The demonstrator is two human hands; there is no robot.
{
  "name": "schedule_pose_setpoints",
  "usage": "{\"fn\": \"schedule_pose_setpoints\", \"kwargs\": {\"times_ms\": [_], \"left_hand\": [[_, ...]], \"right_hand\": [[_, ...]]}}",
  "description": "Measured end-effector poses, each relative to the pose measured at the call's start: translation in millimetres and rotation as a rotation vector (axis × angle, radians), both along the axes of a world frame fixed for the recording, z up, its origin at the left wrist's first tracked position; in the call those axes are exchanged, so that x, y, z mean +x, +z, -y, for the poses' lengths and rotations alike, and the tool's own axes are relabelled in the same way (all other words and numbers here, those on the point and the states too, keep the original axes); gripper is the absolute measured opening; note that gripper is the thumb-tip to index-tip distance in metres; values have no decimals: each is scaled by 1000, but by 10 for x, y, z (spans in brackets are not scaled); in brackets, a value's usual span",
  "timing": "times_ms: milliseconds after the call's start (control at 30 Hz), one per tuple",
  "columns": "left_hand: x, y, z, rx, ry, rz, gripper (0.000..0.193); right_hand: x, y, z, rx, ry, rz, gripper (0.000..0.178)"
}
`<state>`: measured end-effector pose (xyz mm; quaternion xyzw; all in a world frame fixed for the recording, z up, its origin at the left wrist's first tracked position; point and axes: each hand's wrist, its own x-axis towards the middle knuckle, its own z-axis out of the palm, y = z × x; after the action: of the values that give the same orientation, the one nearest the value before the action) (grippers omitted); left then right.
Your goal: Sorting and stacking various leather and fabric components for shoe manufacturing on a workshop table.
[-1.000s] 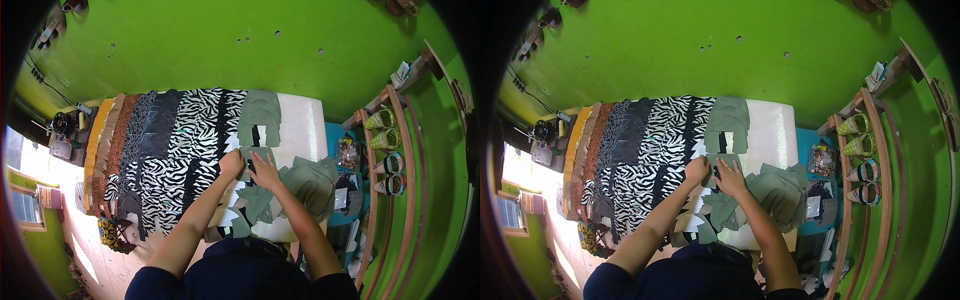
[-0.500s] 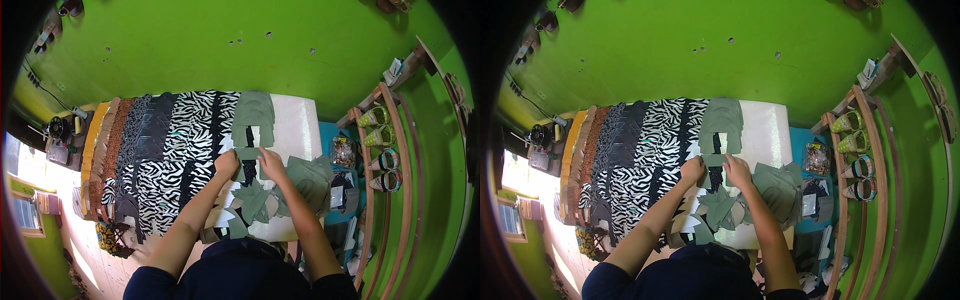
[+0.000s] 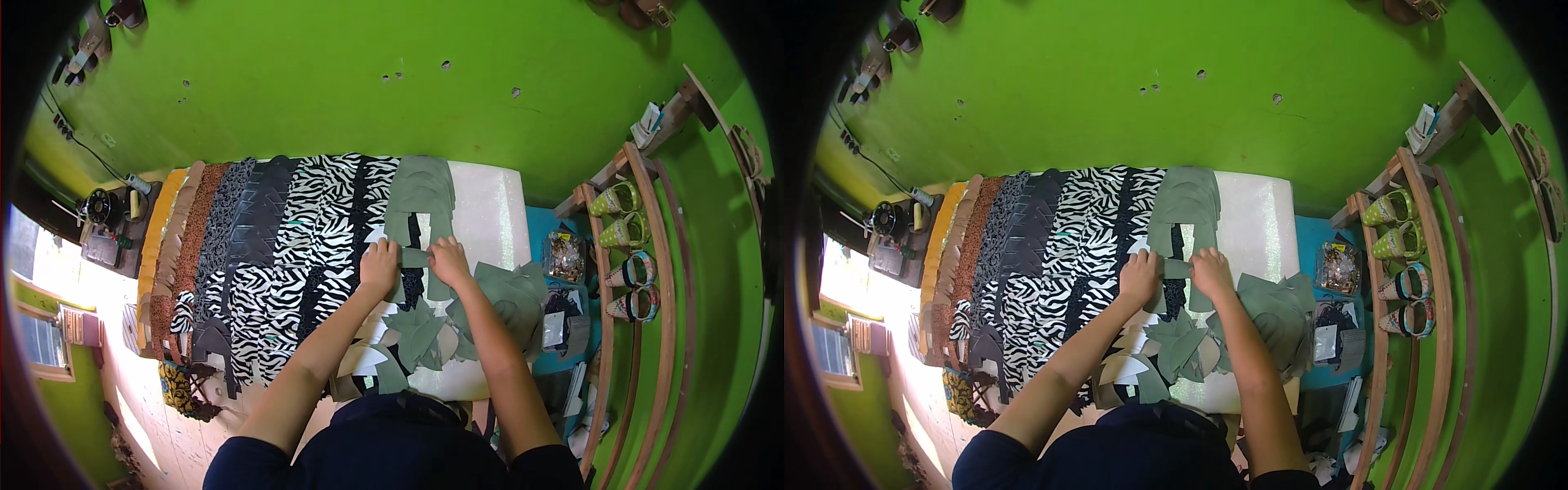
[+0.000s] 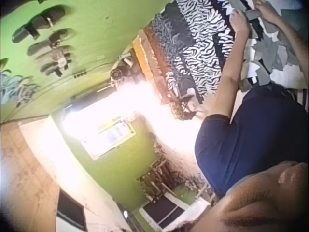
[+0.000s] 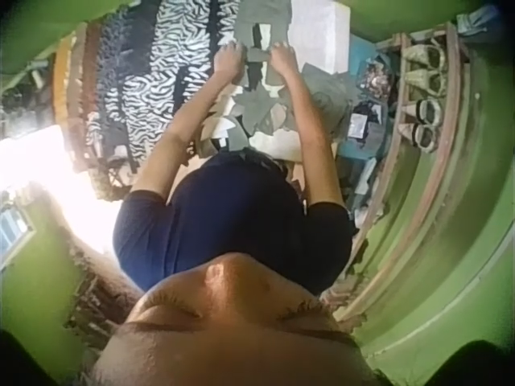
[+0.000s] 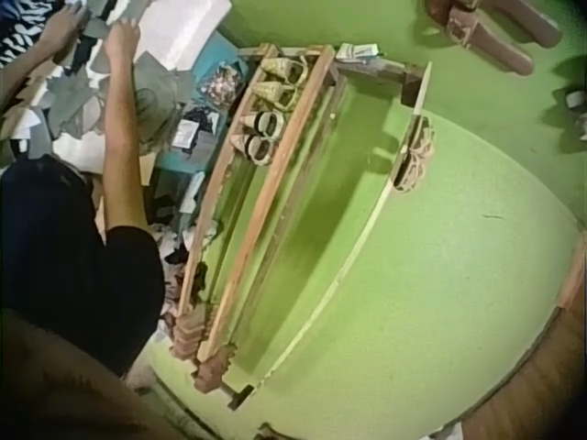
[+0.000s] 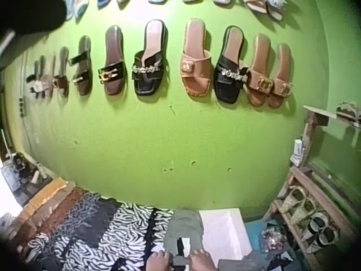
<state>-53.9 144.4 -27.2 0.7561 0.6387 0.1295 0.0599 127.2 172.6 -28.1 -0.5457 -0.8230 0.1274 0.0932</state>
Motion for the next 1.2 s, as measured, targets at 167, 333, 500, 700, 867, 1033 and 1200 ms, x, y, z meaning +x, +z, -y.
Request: {"fn": "schedule_pose_setpoints", "kwargs": {"times_ms": [167,333,500,700,867,1033,1200], "left_hand": [[-135,35,-91,254,-292,205,36],[-183,124,-271,-314,-195,366,32],[-140,207,-476,-402,-39,697,28],[-203,62,-775,-265,76,712,29],[-131,-49,-981,-176,71,587,30],[-35,-49,-943,-128,153,435,32],[4,-24,-845,27,167,217,35]], "right_hand": [[49,222,-31,-260,-65,-118,18],[186,207,-153,-404,-141,-410,20],[286,-15,-422,-442,-226,-629,28],[31,-38,-697,-245,-329,-657,30],[-16,-114,-829,-182,-410,-506,28],[-141,-46,-746,38,-459,-138,33],[-202,71,-673,118,-502,-52,43]]}}
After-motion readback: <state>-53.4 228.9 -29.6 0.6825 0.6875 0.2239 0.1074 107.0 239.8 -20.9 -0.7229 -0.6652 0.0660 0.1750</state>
